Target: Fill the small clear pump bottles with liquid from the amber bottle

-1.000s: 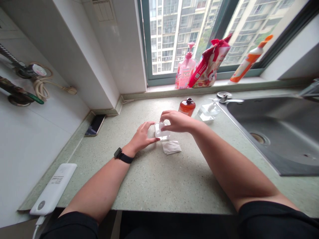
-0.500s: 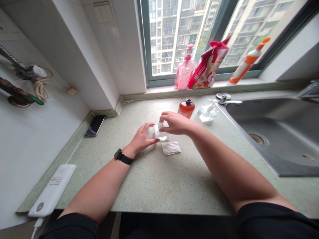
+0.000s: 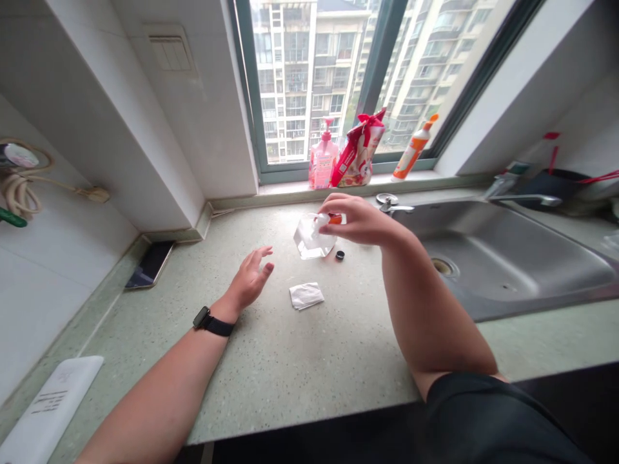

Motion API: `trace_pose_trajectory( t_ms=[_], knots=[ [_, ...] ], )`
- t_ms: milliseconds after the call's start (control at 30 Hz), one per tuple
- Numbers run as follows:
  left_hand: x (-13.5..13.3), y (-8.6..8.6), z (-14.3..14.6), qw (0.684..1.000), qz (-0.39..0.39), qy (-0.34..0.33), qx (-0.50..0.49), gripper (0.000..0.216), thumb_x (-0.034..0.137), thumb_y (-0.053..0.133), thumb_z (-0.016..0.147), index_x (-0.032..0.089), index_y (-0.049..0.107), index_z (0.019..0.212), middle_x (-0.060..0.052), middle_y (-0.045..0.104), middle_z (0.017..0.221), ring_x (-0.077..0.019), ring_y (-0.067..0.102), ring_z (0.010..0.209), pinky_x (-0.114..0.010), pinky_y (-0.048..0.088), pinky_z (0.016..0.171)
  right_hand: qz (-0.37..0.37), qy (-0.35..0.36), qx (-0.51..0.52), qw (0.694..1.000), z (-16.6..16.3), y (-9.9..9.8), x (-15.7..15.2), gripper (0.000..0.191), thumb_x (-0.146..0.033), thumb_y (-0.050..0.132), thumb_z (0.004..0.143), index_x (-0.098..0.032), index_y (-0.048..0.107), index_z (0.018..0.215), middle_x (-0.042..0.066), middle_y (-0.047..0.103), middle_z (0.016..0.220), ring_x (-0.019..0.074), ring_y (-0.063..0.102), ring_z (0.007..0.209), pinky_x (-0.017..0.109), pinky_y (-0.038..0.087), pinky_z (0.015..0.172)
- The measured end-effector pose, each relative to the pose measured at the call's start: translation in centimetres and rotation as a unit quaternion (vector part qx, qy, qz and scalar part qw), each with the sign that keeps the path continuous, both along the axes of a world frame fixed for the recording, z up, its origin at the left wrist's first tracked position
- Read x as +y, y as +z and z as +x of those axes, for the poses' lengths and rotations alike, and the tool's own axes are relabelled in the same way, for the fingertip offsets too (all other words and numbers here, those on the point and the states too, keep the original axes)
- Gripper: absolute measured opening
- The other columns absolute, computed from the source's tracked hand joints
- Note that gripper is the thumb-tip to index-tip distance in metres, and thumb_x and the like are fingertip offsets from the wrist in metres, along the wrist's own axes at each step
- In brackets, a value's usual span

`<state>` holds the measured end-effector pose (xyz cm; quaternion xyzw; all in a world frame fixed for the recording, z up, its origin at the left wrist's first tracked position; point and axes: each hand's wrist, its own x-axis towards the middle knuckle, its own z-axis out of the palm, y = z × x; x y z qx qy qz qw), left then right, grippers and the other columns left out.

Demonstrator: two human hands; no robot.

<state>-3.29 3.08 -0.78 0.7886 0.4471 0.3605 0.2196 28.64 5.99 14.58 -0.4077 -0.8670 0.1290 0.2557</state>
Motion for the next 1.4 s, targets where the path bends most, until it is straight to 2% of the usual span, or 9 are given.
trace_pose_trajectory(
  t_ms=[100,200,333,467,567,667,1033,1167,1400],
  knots=[
    [0.2,-0.1,0.0,1.0,0.004,-0.006,0.004,0.073,0.077,0.033,0.107,0.022,0.057,0.148,-0.016,0.069,0.141,-0.0329,0.063,0.138,-0.055,0.045,0.123,0.026,-0.053,0.017,0.998,3.3,1.9,-1.2,0.028,-0.049,0.072,0.094,-0.024,0.08,0.104,0.009,0.073,0.111,0.027,0.068,0.105,0.042,0.053,0.097],
    [0.3,-0.2,0.0,1.0,0.006,-0.01,0.007,0.074,0.078,0.031,0.107,0.021,0.06,0.144,-0.016,0.07,0.14,-0.033,0.063,0.137,-0.055,0.046,0.123,0.023,-0.123,-0.03,0.992,6.6,2.6,-1.8,0.03,-0.051,0.071,0.093,-0.025,0.081,0.104,0.01,0.074,0.112,0.0287,0.068,0.107,0.043,0.055,0.097],
    [0.5,-0.2,0.0,1.0,0.001,-0.006,0.02,0.075,0.079,0.029,0.106,0.021,0.063,0.14,-0.016,0.069,0.141,-0.0333,0.063,0.138,-0.056,0.046,0.123,-0.029,-0.224,-0.109,0.968,10.2,1.9,-1.1,0.03,-0.047,0.076,0.085,-0.024,0.083,0.103,0.01,0.078,0.113,0.0298,0.07,0.107,0.041,0.057,0.093],
    [0.5,-0.1,0.0,1.0,-0.004,-0.003,0.031,0.076,0.079,0.029,0.106,0.021,0.063,0.139,-0.015,0.069,0.141,-0.0333,0.062,0.138,-0.055,0.046,0.124,-0.119,-0.29,-0.147,0.938,11.9,0.6,0.2,0.031,-0.041,0.082,0.078,-0.022,0.084,0.102,0.009,0.081,0.109,0.0269,0.074,0.094,0.035,0.058,0.079],
    [0.4,0.0,0.0,0.999,-0.012,-0.002,0.039,0.075,0.078,0.028,0.106,0.021,0.063,0.14,-0.015,0.069,0.142,-0.0329,0.062,0.138,-0.055,0.046,0.124,-0.178,-0.304,-0.17,0.92,12.1,-0.3,1.0,0.028,-0.035,0.082,0.078,-0.022,0.085,0.102,0.006,0.082,0.099,0.0242,0.074,0.087,0.032,0.056,0.074],
    [0.2,0.2,0.0,0.999,-0.021,0.0,0.045,0.075,0.077,0.028,0.107,0.02,0.063,0.14,-0.015,0.068,0.142,-0.0329,0.062,0.137,-0.055,0.046,0.124,-0.205,-0.314,-0.183,0.909,11.9,-0.9,1.7,0.029,-0.031,0.084,0.077,-0.022,0.087,0.104,0.005,0.082,0.1,0.0237,0.074,0.09,0.03,0.055,0.076],
    [0.2,0.2,0.0,0.998,-0.015,-0.003,0.058,0.072,0.074,0.029,0.108,0.02,0.064,0.14,-0.015,0.07,0.139,-0.0325,0.064,0.135,-0.054,0.048,0.122,-0.212,-0.313,-0.149,0.914,11.7,-2.5,3.0,0.036,-0.03,0.087,0.077,-0.02,0.087,0.112,0.006,0.084,0.099,0.0229,0.074,0.089,0.031,0.056,0.08],
    [0.4,0.0,0.0,0.998,-0.01,-0.005,0.057,0.072,0.074,0.029,0.108,0.02,0.065,0.139,-0.015,0.07,0.138,-0.0326,0.064,0.135,-0.054,0.048,0.122,-0.222,-0.319,-0.154,0.909,11.8,-2.6,3.0,0.037,-0.028,0.089,0.073,-0.02,0.087,0.11,0.007,0.084,0.102,0.0242,0.075,0.09,0.032,0.056,0.079],
    [0.6,-0.3,-0.1,0.998,-0.007,-0.006,0.056,0.071,0.073,0.029,0.108,0.02,0.065,0.138,-0.015,0.071,0.138,-0.0324,0.064,0.135,-0.054,0.049,0.121,-0.27,-0.318,-0.162,0.894,12.5,-2.7,3.2,0.04,-0.028,0.088,0.072,-0.019,0.086,0.111,0.005,0.082,0.095,0.0227,0.073,0.086,0.031,0.055,0.076]
  ],
)
